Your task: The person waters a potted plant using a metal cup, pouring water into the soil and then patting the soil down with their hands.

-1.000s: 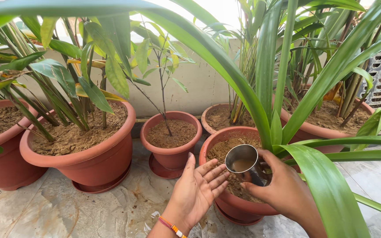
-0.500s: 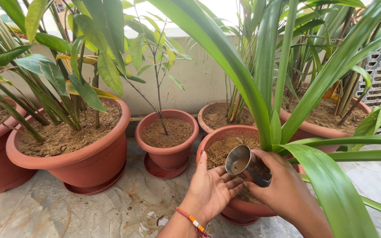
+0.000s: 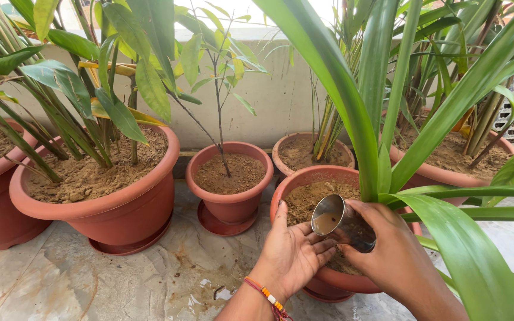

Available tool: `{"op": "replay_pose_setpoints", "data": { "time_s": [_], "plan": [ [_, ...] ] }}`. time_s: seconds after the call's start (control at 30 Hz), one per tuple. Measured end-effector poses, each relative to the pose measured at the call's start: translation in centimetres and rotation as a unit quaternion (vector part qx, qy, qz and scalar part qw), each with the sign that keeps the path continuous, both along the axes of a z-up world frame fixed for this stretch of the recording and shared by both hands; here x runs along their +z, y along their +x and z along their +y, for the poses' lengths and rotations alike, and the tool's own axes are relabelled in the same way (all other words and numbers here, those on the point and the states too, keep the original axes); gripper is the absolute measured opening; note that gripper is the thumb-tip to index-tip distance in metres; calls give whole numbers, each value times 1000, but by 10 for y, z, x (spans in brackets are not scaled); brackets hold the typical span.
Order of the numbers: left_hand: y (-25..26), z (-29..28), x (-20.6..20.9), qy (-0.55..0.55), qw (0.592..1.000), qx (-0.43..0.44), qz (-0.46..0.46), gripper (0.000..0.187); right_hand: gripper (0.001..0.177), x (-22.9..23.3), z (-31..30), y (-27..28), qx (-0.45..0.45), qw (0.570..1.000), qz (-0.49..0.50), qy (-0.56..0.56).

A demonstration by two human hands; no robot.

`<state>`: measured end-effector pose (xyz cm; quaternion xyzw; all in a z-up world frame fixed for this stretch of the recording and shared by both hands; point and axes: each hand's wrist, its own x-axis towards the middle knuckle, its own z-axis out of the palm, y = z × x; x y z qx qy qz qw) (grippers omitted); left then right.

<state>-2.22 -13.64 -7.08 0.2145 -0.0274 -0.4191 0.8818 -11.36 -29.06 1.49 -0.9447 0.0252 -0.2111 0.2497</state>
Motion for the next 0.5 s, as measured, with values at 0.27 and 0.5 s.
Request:
{"op": "replay_pose_setpoints", "data": {
  "time_s": [0.27,0.5],
  "plan": [
    [-2,1,5,8,1000,-1,3,100,78,0,0,0,0,1000,-3,-11],
    [-4,2,7,-3,1000,-3,1,100,80,1,0,0,-1,1000,3,-15]
  ]
}}
